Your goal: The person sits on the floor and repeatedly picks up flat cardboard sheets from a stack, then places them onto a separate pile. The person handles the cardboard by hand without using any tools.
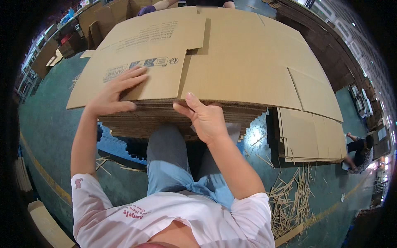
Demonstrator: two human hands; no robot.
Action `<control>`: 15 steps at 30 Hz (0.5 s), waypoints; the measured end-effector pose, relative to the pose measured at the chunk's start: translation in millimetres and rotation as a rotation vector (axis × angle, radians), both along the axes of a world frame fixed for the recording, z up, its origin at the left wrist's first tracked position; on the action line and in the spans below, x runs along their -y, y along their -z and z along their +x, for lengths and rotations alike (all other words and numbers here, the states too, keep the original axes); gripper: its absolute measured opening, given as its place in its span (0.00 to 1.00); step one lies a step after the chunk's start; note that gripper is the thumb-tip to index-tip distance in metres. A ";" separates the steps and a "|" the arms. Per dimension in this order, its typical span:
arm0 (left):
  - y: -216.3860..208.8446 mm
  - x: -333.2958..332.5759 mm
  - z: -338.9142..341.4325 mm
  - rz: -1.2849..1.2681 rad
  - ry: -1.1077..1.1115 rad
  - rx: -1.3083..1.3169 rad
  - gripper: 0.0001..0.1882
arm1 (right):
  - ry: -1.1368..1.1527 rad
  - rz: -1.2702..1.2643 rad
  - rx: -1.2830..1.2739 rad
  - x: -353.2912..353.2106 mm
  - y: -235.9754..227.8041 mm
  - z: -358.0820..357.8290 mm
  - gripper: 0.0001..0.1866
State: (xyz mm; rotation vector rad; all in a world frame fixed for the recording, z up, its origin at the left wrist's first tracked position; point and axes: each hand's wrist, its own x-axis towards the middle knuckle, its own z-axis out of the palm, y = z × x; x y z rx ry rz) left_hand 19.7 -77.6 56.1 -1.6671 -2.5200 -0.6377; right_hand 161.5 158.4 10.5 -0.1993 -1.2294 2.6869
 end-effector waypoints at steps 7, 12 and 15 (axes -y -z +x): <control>0.2 -71.1 -23.0 0.109 0.062 -0.043 0.19 | 0.386 0.258 -0.056 -134.4 21.5 73.4 0.15; 2.6 -77.9 -23.5 0.198 0.108 -0.018 0.11 | 0.853 -0.074 -0.157 -293.4 -31.3 91.7 0.20; 8.7 -82.6 -22.3 0.306 0.147 -0.052 0.08 | 1.277 0.498 -0.144 -388.9 -66.5 85.9 0.19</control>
